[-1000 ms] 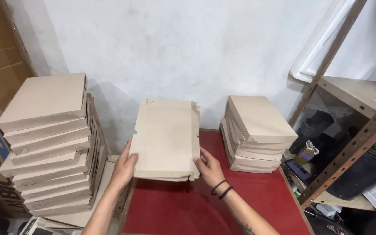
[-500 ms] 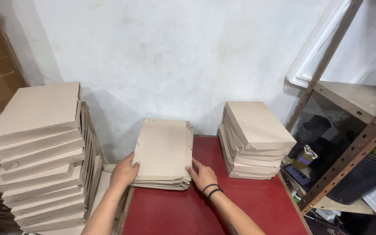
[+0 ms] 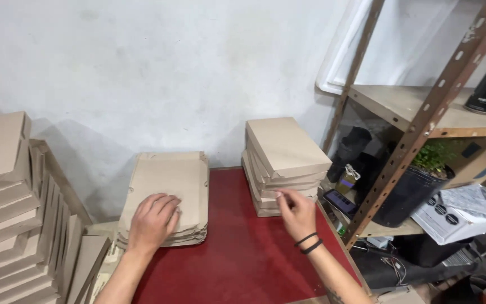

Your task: The person assembles flat-packed cardboard boxes by folding the side flaps and tucking the tabs into slots to form rectangular containers. The person repeats this process for multiple boxes, stacking the finished ones on the table.

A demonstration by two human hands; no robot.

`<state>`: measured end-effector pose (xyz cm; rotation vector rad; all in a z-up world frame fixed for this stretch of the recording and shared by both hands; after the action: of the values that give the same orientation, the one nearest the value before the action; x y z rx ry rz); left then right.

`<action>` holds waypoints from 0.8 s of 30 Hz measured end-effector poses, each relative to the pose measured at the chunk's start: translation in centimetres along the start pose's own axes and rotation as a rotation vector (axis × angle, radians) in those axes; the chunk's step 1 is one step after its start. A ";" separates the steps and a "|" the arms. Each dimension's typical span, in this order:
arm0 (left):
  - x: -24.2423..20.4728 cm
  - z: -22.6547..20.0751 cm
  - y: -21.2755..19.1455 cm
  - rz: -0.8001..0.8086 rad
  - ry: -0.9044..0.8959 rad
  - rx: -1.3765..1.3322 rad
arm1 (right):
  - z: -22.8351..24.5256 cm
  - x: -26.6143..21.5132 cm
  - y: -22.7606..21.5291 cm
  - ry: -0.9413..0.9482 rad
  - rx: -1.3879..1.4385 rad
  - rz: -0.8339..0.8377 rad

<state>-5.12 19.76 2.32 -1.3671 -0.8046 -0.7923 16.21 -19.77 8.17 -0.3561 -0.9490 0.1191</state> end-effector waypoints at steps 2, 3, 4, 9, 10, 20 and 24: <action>2.0 -2.8 3.7 -0.053 -0.007 -0.046 | -1.0 2.1 -4.2 -0.003 -0.039 -0.098; 3.0 -4.2 5.5 -0.103 -0.022 -0.084 | -1.4 3.2 -6.4 -0.009 -0.070 -0.188; 5.1 -6.2 5.1 -0.104 -0.014 -0.091 | -2.2 4.1 -7.7 -0.007 -0.076 -0.197; 14.2 -15.2 4.0 0.331 -0.356 -0.425 | -5.5 7.6 -12.4 0.239 -0.061 -0.181; 15.8 -16.7 3.5 0.331 -0.346 -0.428 | -5.7 8.0 -12.4 0.241 -0.063 -0.191; 20.4 -25.0 3.1 0.548 -0.642 -0.682 | -6.3 8.0 -11.3 0.465 0.053 0.226; 18.7 -24.8 1.5 0.445 -0.694 -0.754 | -2.4 7.0 -11.6 0.386 0.124 0.197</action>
<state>6.49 -5.31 16.62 -2.4701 -0.6875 -0.2389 21.57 -29.43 16.40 -0.3420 -0.5210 0.2778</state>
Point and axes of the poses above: each hand's wrist, its own x-axis towards the middle knuckle, its own y-axis out of the palm, z = x × y, the point moved 1 cm from there along x, towards the middle knuckle, and after that the axes turned 4 degrees about -y, right-handed, at the moved point
